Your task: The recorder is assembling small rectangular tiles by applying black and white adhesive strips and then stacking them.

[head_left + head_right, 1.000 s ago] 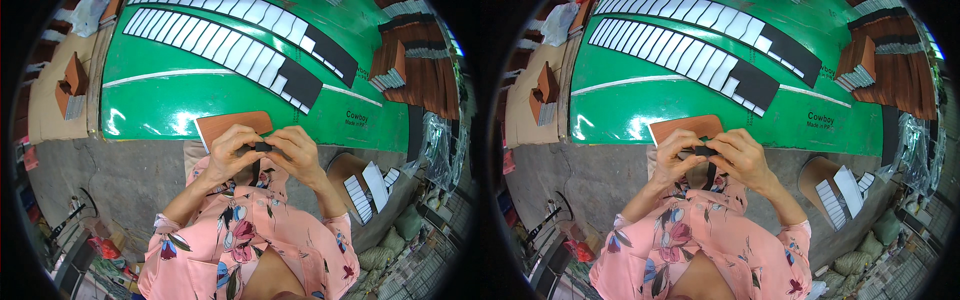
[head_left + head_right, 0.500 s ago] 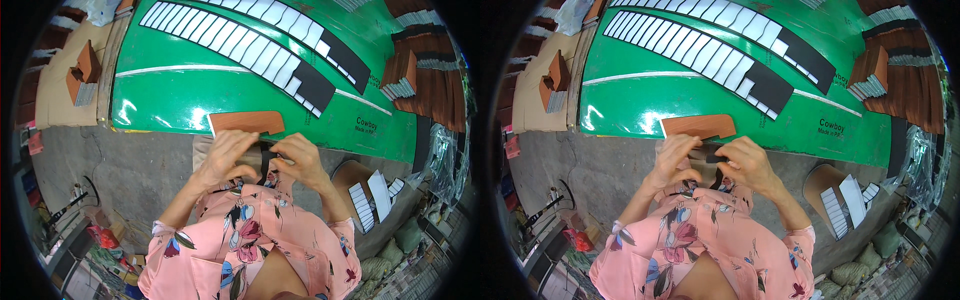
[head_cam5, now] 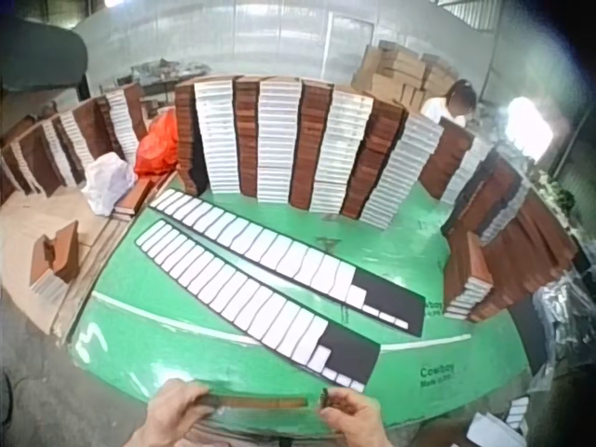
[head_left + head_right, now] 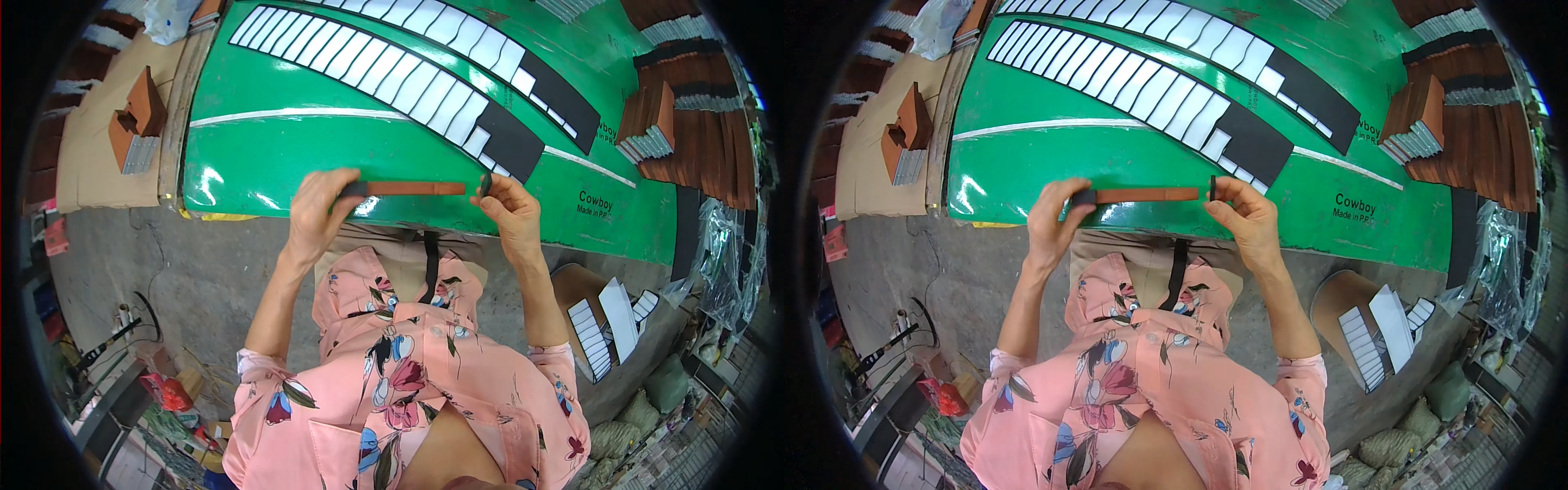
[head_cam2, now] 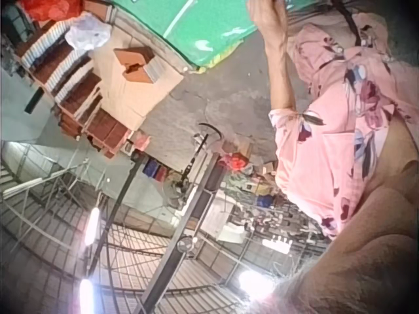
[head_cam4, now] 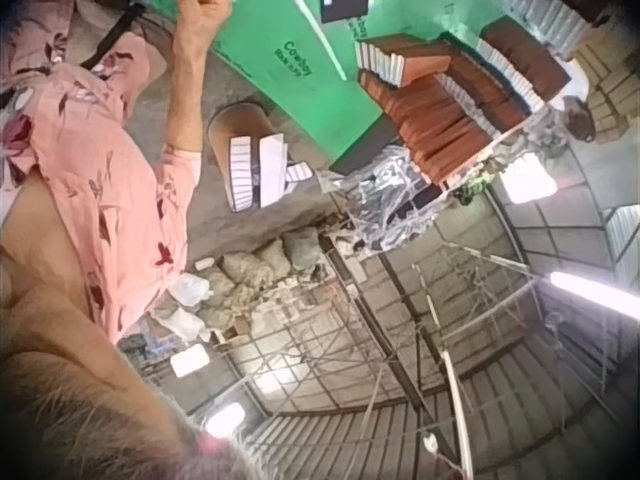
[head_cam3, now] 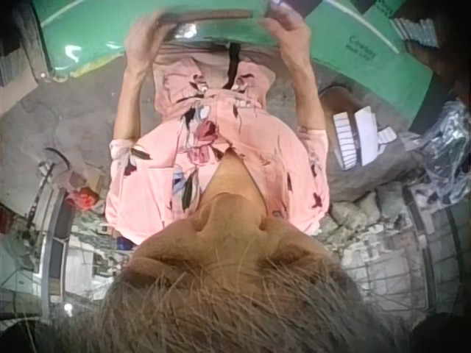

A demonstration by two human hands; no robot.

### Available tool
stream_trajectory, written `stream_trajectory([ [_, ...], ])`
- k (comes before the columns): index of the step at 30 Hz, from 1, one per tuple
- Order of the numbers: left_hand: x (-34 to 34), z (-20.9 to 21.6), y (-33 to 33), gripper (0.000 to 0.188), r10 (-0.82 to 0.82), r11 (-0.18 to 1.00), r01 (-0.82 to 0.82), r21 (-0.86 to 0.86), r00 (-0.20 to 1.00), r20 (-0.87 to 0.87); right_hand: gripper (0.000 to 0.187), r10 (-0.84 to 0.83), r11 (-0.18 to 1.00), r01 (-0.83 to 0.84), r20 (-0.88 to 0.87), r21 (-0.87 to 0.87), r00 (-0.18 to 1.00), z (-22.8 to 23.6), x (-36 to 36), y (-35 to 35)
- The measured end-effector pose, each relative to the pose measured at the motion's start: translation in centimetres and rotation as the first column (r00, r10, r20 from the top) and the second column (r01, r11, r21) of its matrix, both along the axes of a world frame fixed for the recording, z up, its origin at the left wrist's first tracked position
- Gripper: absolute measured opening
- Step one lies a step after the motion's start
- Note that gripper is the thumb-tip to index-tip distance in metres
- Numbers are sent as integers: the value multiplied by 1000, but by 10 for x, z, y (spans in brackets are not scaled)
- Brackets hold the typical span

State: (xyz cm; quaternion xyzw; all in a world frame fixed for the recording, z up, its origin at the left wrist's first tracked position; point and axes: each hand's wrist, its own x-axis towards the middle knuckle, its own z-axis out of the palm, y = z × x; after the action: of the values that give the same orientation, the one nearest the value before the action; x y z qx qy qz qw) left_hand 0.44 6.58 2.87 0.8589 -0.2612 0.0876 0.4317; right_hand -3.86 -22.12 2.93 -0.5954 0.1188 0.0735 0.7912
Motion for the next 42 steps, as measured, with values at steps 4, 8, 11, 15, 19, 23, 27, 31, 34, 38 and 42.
stream_trajectory([
  [4, 8, -13, -17, 42, 49, 965, -111, -238, 967, -250, 25, 68, 884, 26, 184, -466, 981, 7, 13, -1],
  [8, 7, -33, -14, 37, -10, 965, -88, -248, 929, -369, 22, 298, 594, 72, 303, -801, 905, 21, 22, 2],
  [11, 9, -40, -16, 32, -23, 955, -93, -281, 923, -384, 23, 308, 554, 96, 310, -827, 900, 22, 22, 1],
  [15, 10, -40, -18, 31, -4, 946, -107, -305, 940, -341, 24, 387, 505, 88, 316, -859, 866, 23, 26, -2],
  [19, 9, -43, -18, 30, -8, 940, -111, -322, 937, -349, 24, 440, 474, 100, 334, -875, 834, 21, 31, -3],
  [23, 9, -43, -20, 30, -9, 934, -119, -336, 934, -357, 23, 423, 497, 85, 327, -864, 845, 18, 31, -2],
  [27, 9, -43, -20, 30, -12, 934, -115, -338, 936, -352, 24, 416, 491, 112, 345, -864, 841, 15, 30, -1],
  [31, 9, -44, -20, 30, -11, 930, -127, -345, 928, -372, 24, 403, 497, 110, 341, -861, 849, 15, 30, -1],
  [34, 8, -43, -20, 30, -2, 932, -136, -335, 925, -380, 24, 410, 484, 113, 339, -868, 847, 16, 31, -1],
  [38, 9, -42, -18, 28, -19, 942, -107, -318, 929, -369, 24, 425, 468, 121, 343, -875, 838, 16, 32, -1],
  [42, 8, -44, -16, 26, -46, 942, -89, -322, 920, -389, 24, 437, 454, 129, 346, -882, 830, 15, 33, -1],
])
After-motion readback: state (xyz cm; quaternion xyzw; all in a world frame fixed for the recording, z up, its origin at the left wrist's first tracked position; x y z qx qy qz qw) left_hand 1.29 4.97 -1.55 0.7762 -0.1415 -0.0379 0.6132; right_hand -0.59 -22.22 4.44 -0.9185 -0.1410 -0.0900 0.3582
